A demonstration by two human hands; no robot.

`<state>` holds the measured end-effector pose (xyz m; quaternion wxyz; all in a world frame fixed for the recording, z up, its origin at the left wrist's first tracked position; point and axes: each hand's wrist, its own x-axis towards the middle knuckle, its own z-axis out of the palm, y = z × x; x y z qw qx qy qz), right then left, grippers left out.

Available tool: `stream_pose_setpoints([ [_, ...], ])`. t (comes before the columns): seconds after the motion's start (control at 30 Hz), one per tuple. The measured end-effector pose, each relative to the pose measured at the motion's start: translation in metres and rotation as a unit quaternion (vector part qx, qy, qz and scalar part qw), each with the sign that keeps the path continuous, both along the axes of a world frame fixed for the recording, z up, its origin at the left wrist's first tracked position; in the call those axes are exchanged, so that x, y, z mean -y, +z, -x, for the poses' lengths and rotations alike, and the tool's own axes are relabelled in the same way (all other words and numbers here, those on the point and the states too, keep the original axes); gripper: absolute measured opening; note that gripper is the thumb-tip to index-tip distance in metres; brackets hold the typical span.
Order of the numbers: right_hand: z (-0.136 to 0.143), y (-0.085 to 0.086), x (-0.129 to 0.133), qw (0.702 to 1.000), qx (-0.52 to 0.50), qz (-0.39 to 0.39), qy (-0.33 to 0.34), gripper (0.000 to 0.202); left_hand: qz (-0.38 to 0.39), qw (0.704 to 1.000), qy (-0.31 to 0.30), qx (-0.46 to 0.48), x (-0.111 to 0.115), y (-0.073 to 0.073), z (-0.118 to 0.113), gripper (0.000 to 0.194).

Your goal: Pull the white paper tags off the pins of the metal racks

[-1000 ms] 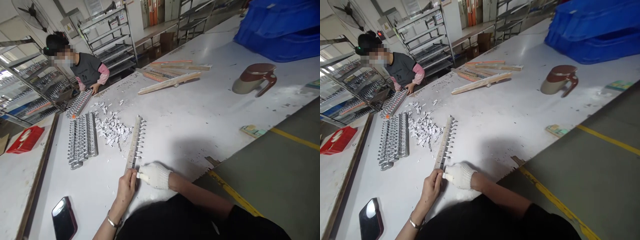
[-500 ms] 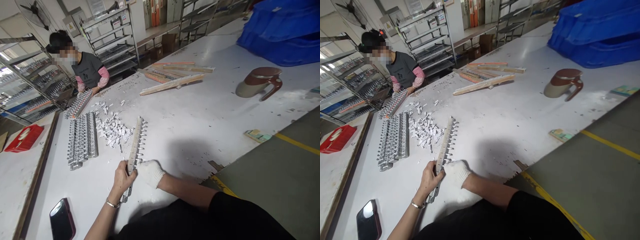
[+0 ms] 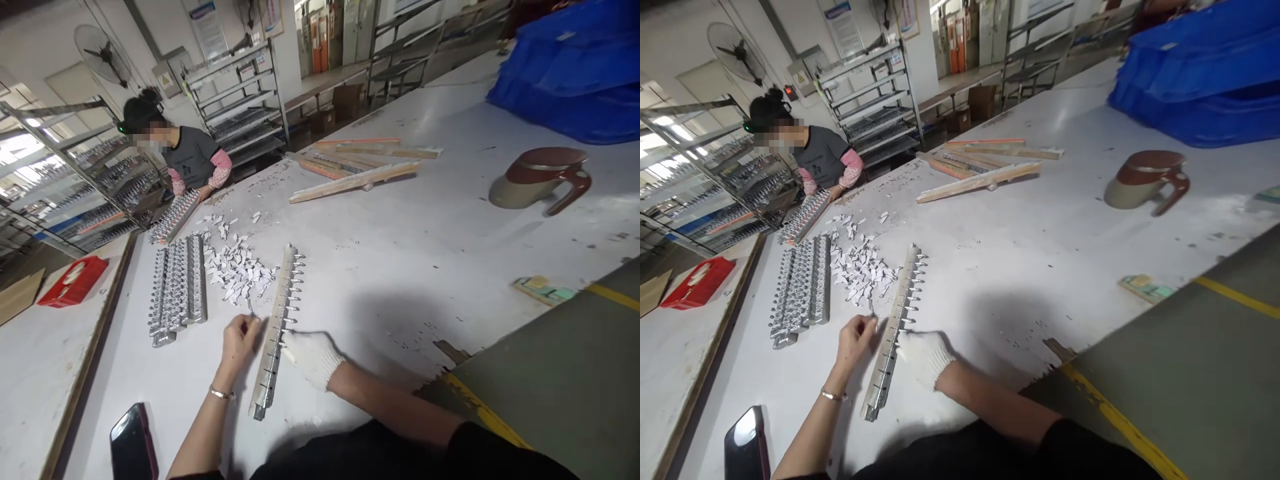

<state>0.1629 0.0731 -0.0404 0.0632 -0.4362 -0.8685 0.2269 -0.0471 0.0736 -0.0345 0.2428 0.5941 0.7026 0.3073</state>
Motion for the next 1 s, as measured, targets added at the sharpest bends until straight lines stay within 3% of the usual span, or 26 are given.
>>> stream_pose_setpoints([
  [0.1,-0.005,-0.009,0.005,0.999,-0.029,-0.016,-0.029,0.023,-0.055,0.995,0.085,-0.012,-0.045,0.004,0.013,0.025],
  [0.17,-0.01,-0.013,0.008,0.998,-0.049,-0.01,-0.033,0.023,-0.058,0.995,0.085,0.0,-0.064,0.005,0.013,0.02],
  [0.23,-0.016,-0.011,0.009,0.996,-0.078,0.004,-0.047,0.025,-0.051,0.996,0.075,0.024,-0.067,0.007,0.005,0.02],
  [0.3,-0.02,-0.003,0.01,0.988,-0.122,0.03,-0.085,0.026,-0.039,0.996,0.055,0.057,-0.051,0.009,-0.008,0.025],
  [0.4,-0.021,0.016,0.012,0.967,-0.207,0.072,-0.131,0.029,0.004,0.98,-0.01,0.198,-0.005,0.018,-0.03,0.033],
  [0.5,-0.019,0.034,0.014,0.973,-0.205,0.073,-0.077,0.025,0.034,0.95,-0.041,0.307,0.041,0.029,-0.047,0.035],
  [0.6,-0.021,0.049,0.02,0.996,-0.082,0.028,0.025,0.027,0.024,0.965,-0.045,0.259,0.07,0.037,-0.051,0.037],
  [0.7,-0.03,0.06,0.028,0.997,-0.003,0.006,0.083,0.018,0.048,0.973,-0.086,0.208,0.086,0.042,-0.048,0.037],
  [0.87,-0.046,0.063,0.036,0.992,-0.007,0.018,0.125,0.018,0.099,0.959,-0.147,0.222,0.1,0.042,-0.045,0.035],
  [0.93,-0.051,0.058,0.037,0.991,-0.033,0.052,0.121,0.027,0.13,0.932,-0.163,0.297,0.105,0.036,-0.046,0.036],
  [1.0,-0.057,0.054,0.037,0.988,-0.074,0.09,0.102,0.034,0.169,0.881,-0.169,0.408,0.109,0.029,-0.049,0.042],
])
